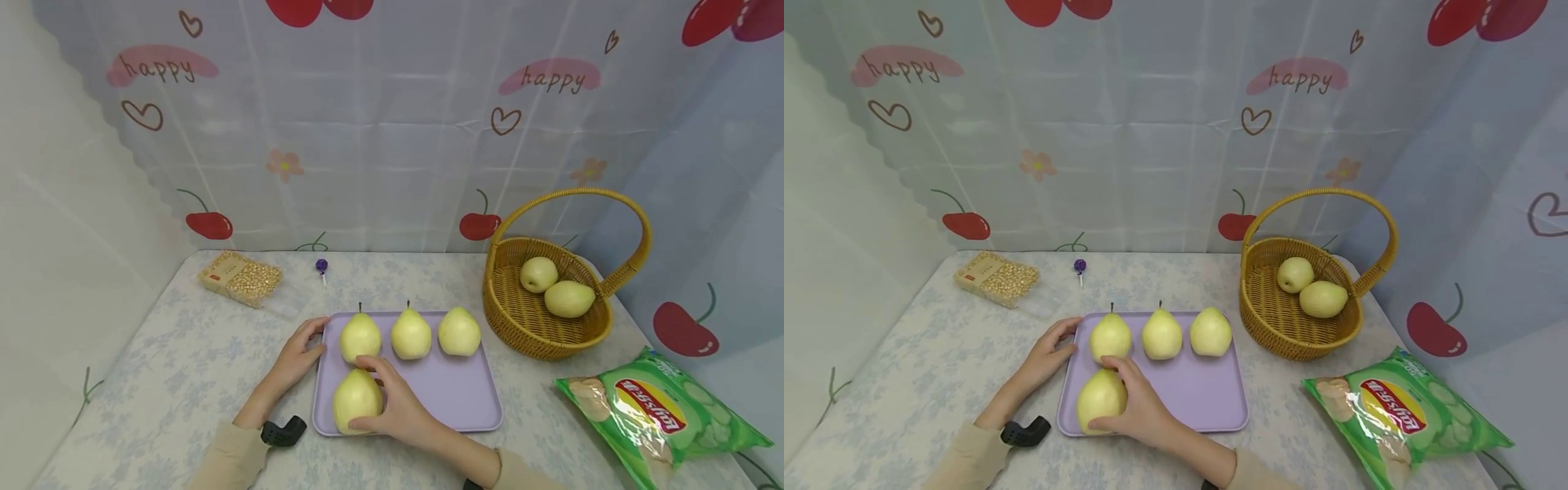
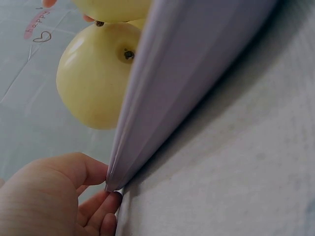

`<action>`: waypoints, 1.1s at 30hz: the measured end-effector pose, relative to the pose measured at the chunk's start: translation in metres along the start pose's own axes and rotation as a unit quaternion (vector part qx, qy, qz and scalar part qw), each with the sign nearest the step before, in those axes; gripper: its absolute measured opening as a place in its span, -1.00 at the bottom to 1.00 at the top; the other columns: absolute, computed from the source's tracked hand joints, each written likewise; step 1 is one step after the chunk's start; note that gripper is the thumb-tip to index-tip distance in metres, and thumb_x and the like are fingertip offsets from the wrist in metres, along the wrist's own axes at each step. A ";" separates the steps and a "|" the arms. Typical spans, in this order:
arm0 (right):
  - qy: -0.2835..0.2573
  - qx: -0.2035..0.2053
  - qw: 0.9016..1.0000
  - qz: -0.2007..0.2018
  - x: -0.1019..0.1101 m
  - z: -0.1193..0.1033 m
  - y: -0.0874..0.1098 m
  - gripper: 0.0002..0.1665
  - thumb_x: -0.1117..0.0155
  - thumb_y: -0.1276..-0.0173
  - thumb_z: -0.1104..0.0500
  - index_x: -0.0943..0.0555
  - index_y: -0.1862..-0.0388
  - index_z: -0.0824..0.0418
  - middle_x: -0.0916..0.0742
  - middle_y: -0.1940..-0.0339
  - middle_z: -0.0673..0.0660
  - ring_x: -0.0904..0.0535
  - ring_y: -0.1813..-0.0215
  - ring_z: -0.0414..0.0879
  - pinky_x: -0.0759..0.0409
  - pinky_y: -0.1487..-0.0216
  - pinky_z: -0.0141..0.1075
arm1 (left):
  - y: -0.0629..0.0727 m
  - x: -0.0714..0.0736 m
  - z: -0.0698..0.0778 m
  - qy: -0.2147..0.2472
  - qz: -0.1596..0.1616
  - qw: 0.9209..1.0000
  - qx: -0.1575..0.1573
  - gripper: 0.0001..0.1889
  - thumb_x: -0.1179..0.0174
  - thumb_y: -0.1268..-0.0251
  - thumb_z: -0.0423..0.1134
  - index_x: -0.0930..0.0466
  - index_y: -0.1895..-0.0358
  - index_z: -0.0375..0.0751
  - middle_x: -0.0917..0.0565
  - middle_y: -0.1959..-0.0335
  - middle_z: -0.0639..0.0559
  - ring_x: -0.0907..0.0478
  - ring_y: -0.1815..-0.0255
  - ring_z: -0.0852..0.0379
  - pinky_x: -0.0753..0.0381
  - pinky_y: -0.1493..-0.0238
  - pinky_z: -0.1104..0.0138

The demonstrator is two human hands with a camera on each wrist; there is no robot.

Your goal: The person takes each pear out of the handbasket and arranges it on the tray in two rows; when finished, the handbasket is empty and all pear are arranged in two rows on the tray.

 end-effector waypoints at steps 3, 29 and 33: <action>0.003 -0.002 1.000 0.003 0.002 -0.001 0.000 -0.01 -0.52 -0.02 0.03 -0.25 -0.39 0.15 -0.45 -0.35 0.05 -0.34 -0.35 -0.05 -0.43 -0.27 -0.16 | -0.002 0.000 -0.005 0.003 0.001 1.000 -0.007 -0.47 -0.08 -0.25 -0.44 -0.35 -0.32 -0.25 -0.44 -0.26 -0.18 -0.39 -0.27 -0.12 -0.30 -0.32 -0.06; -0.015 0.024 0.999 0.021 0.006 -0.004 -0.001 -0.09 -0.45 -0.13 0.10 -0.22 -0.39 0.23 -0.51 -0.27 0.21 -0.41 -0.30 0.12 -0.48 -0.23 -0.16 | -0.002 0.000 -0.005 -0.001 -0.001 1.000 -0.003 -0.48 -0.06 -0.28 -0.45 -0.33 -0.33 -0.25 -0.44 -0.27 -0.17 -0.38 -0.26 -0.10 -0.30 -0.32 -0.05; -0.019 0.016 0.999 0.026 0.007 -0.003 -0.002 -0.12 -0.44 -0.14 0.10 -0.23 -0.38 0.22 -0.53 -0.25 0.20 -0.42 -0.29 0.12 -0.49 -0.22 -0.16 | -0.002 0.000 -0.007 0.004 -0.001 1.000 -0.009 -0.48 -0.07 -0.27 -0.44 -0.34 -0.33 -0.22 -0.45 -0.26 -0.16 -0.39 -0.25 -0.10 -0.30 -0.31 -0.06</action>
Point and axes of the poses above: each hand's wrist, its own y-axis away from the middle knuckle, its own x-axis out of the back of the hand, z = x × y, the point moved 1 cm from there along -y, towards the middle knuckle
